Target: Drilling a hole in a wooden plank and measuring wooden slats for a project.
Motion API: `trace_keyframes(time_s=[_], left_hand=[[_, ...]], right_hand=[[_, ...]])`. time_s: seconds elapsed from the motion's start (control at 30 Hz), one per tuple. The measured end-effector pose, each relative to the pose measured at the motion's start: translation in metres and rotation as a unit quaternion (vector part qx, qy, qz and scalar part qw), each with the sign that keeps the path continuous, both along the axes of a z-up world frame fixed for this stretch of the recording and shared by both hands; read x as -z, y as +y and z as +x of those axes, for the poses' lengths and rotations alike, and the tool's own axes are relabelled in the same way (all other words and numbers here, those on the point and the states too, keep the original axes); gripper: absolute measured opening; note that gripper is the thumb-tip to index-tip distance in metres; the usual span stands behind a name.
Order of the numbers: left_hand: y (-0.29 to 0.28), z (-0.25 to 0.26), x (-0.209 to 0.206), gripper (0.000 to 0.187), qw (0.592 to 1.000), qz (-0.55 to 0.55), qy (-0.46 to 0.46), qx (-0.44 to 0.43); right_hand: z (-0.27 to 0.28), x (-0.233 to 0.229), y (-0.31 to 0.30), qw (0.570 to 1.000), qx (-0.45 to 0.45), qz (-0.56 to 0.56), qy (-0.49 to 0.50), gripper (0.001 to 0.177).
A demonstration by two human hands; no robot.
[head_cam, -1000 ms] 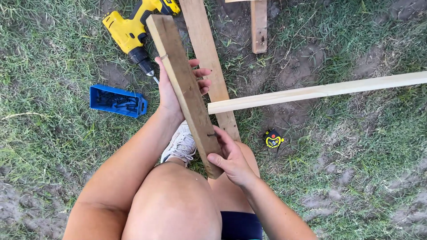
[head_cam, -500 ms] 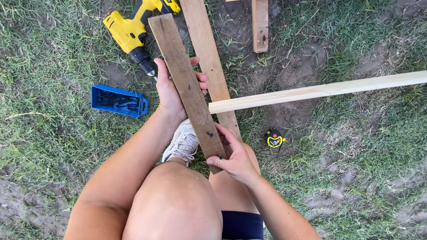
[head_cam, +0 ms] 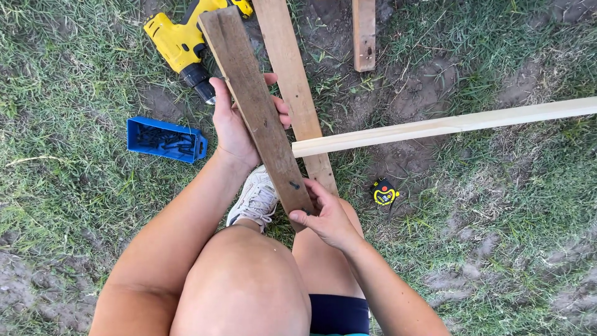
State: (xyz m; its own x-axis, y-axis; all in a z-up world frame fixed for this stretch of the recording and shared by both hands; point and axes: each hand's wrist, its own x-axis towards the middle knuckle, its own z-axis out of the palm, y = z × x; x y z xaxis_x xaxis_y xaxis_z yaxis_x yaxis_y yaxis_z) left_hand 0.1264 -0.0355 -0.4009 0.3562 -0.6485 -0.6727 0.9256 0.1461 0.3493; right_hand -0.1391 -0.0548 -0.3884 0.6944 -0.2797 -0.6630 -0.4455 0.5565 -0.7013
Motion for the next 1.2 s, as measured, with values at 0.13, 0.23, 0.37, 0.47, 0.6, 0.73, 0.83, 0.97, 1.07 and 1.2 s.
trace_keyframes(time_s=[0.13,0.23,0.37,0.47,0.6,0.73,0.83,0.97,1.07,1.2], left_hand=[[-0.002,0.009,-0.021,0.103,0.998,-0.055,0.015,0.006],[0.006,0.026,-0.029,0.100,0.995,-0.073,0.008,0.070],[0.024,0.047,-0.036,0.099,0.929,-0.233,0.016,0.286],[0.034,0.051,-0.015,0.106,0.878,-0.256,0.139,0.380],[0.042,0.048,-0.007,0.097,0.845,-0.277,0.101,0.446],[0.024,0.012,0.000,0.085,0.884,-0.230,0.093,0.396],[0.010,-0.022,0.021,0.089,0.898,-0.216,0.048,0.381],[-0.011,-0.063,0.047,0.104,0.906,-0.206,-0.068,0.363],[-0.027,-0.077,0.063,0.108,0.896,-0.176,-0.151,0.378],[-0.046,-0.078,0.052,0.094,0.891,-0.099,-0.241,0.373]], right_hand=[[0.001,-0.006,-0.023,0.995,-0.066,-0.056,0.043,0.074],[-0.014,0.012,-0.051,0.992,-0.043,-0.121,-0.012,0.071],[-0.011,-0.011,-0.113,0.966,-0.132,-0.222,-0.025,0.058],[-0.002,-0.026,-0.153,0.946,-0.172,-0.275,-0.005,0.051],[0.007,-0.007,-0.196,0.850,-0.170,-0.498,-0.022,0.049],[0.010,0.015,-0.192,0.847,0.050,-0.521,0.092,0.079],[0.033,0.015,-0.162,0.944,0.142,-0.274,0.121,0.043],[0.041,0.035,-0.134,0.986,0.136,-0.087,0.035,0.056],[0.040,0.039,-0.142,0.983,0.163,-0.084,0.026,0.061],[0.026,0.055,-0.172,0.979,0.181,-0.097,-0.007,0.065]])
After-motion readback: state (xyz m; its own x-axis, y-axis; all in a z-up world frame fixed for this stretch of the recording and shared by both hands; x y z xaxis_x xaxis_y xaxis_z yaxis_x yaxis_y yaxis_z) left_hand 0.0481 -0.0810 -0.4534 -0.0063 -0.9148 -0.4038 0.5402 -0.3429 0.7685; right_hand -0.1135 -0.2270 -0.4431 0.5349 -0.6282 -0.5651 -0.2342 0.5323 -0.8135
